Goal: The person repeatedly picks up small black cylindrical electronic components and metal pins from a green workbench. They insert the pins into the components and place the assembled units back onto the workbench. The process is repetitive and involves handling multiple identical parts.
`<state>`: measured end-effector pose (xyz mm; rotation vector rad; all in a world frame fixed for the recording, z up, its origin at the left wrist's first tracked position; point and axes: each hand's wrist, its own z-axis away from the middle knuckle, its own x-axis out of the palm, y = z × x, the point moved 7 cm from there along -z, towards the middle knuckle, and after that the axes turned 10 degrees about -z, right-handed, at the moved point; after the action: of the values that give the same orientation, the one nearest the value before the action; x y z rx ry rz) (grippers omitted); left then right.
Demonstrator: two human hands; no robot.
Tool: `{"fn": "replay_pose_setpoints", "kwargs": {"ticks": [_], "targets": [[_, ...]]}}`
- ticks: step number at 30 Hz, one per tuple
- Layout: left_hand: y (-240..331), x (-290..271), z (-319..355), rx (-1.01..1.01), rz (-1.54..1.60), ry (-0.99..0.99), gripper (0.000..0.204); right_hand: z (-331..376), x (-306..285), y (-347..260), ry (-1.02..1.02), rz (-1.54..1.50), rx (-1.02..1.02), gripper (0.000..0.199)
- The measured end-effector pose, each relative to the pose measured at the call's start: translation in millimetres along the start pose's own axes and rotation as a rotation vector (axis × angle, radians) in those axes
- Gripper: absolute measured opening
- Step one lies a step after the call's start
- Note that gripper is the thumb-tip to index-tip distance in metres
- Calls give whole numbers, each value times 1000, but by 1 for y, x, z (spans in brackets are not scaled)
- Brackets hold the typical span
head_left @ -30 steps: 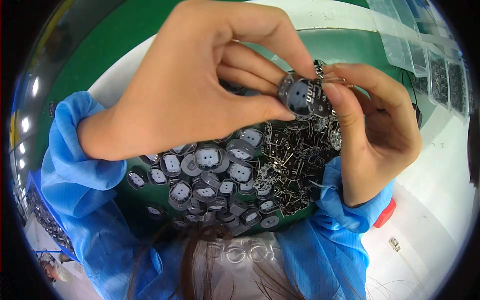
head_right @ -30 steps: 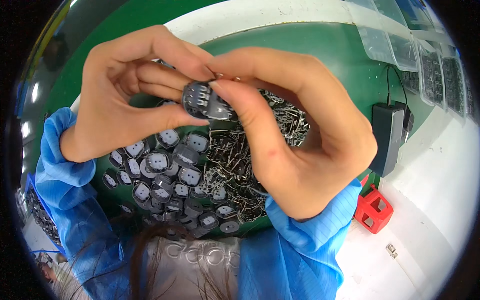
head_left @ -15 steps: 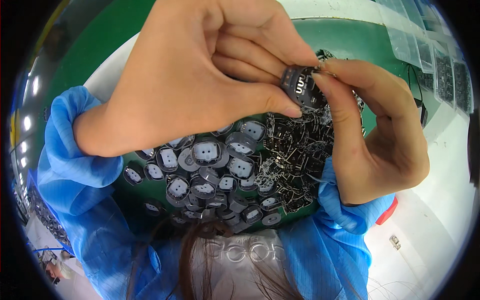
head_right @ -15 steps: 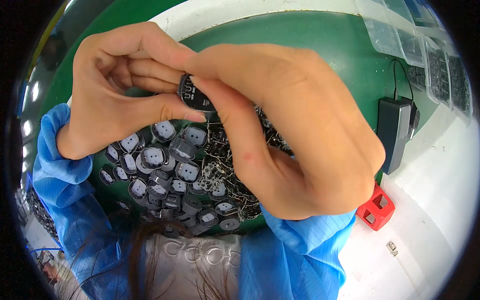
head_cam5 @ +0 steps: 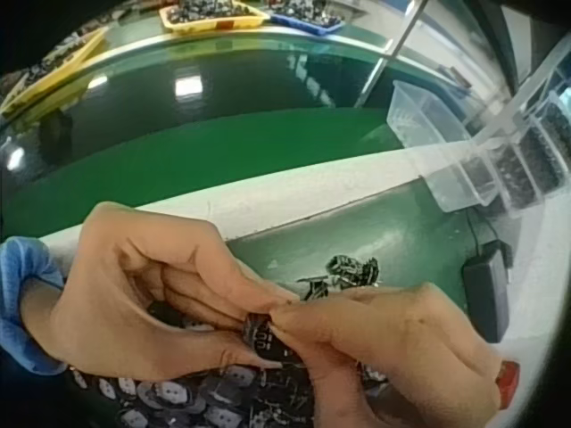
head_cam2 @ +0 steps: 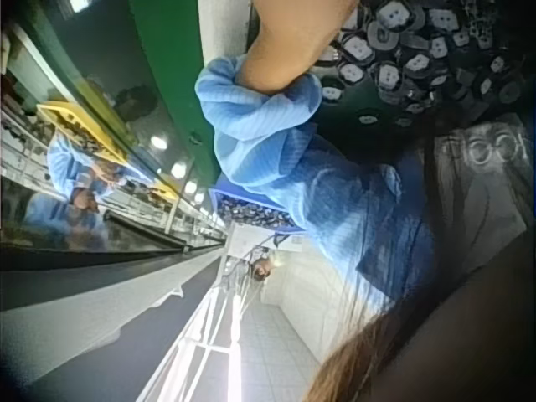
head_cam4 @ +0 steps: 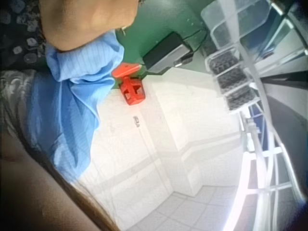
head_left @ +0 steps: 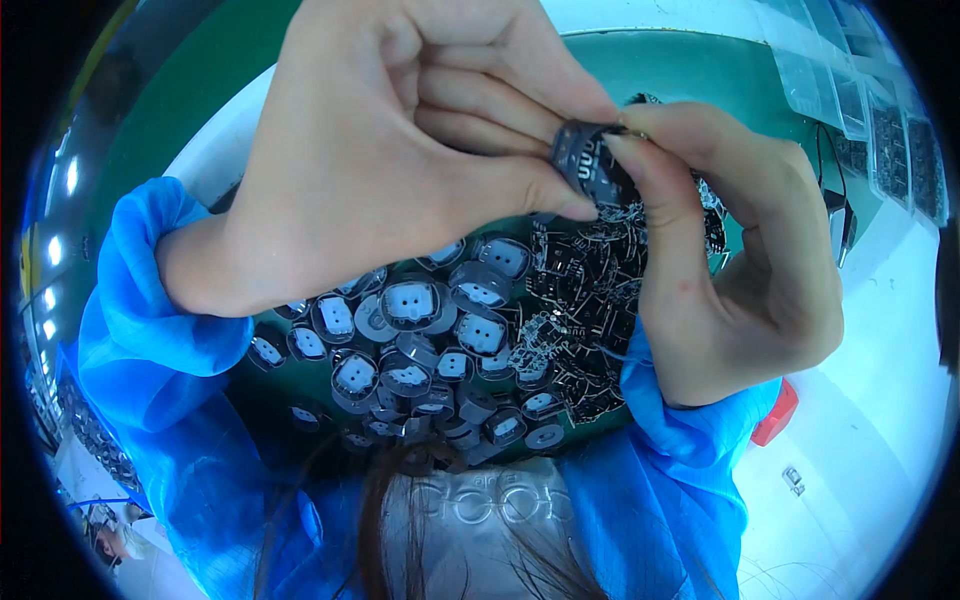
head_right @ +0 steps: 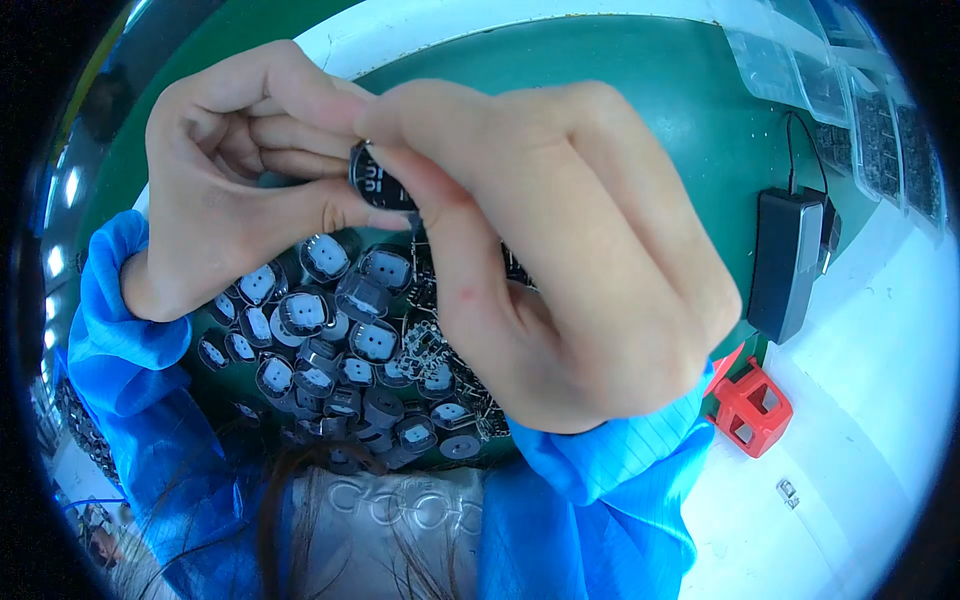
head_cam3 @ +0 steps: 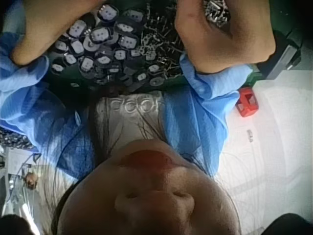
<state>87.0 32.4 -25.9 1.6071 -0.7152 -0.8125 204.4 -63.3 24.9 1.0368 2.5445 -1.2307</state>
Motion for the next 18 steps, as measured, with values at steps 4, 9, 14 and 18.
{"fn": "replay_pose_setpoints", "kwargs": {"ticks": [4, 9, 14, 18], "targets": [[7, 1, 1, 54, 5, 8, 32, 10, -5, 9, 118, -93, 28, 25], [13, -1, 9, 23, -10, 38, 30, -8, 6, -28, -130, 337, 5, 26], [9, 1, 16, 109, -59, 73, 29, -15, 0, -26, -375, 381, -218, 27], [7, 9, -7, 2, 28, -139, 29, -7, 0, -12, -317, 307, -209, 27]]}}
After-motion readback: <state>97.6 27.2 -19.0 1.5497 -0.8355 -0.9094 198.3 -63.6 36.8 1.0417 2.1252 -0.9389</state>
